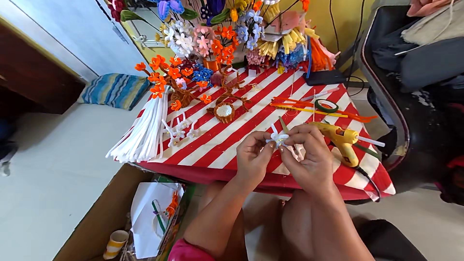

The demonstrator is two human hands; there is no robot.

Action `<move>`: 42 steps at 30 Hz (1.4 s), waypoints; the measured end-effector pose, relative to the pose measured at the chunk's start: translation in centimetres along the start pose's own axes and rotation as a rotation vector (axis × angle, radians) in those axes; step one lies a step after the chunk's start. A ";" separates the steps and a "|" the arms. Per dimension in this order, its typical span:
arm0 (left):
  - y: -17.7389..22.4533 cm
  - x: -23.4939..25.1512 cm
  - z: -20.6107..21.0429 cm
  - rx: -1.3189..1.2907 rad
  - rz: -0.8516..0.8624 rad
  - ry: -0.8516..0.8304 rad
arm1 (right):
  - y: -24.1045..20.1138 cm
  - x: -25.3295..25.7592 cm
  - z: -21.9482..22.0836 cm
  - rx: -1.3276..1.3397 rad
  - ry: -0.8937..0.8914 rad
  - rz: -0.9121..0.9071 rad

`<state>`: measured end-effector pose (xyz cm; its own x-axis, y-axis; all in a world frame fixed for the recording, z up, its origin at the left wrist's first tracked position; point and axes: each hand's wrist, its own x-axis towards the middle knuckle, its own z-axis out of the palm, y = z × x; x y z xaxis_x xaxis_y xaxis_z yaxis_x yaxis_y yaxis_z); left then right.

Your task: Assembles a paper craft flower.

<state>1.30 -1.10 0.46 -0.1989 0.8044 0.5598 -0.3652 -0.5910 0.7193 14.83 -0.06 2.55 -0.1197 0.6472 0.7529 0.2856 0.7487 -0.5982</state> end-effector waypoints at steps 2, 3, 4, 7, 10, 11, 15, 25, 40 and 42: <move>0.0 0.0 0.0 0.000 0.003 0.002 | 0.0 0.0 0.1 0.005 -0.002 -0.004; 0.0 0.0 0.0 0.007 0.007 0.004 | -0.1 0.0 0.1 0.023 -0.007 -0.010; 0.0 0.0 0.0 0.015 0.013 0.002 | -0.1 0.0 0.1 0.049 -0.014 -0.021; -0.1 0.0 -0.1 0.026 0.027 -0.016 | 0.0 0.0 0.0 0.074 0.018 -0.061; 0.0 -0.1 0.0 0.061 0.046 -0.014 | -0.1 0.1 0.0 -0.012 0.085 -0.047; 0.0 -0.1 0.0 0.073 0.057 -0.013 | -0.1 0.1 0.0 -0.025 0.094 -0.040; -0.1 -0.1 -0.1 0.114 0.103 -0.032 | -0.3 0.0 0.4 0.003 0.105 -0.034; 0.0 -0.1 -0.1 0.098 0.134 -0.067 | -0.1 -0.1 0.7 0.017 0.113 -0.142; -0.6 -0.1 0.1 0.245 0.233 -0.095 | 0.2 0.0 0.3 0.025 0.118 -0.139; -0.6 -0.1 0.2 0.244 0.237 -0.096 | 0.1 0.0 0.2 0.022 0.105 -0.145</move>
<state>1.67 -0.85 0.03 -0.1612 0.6403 0.7510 -0.0886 -0.7673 0.6351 14.64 0.06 2.40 -0.0579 0.5144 0.8556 0.2515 0.8369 -0.4862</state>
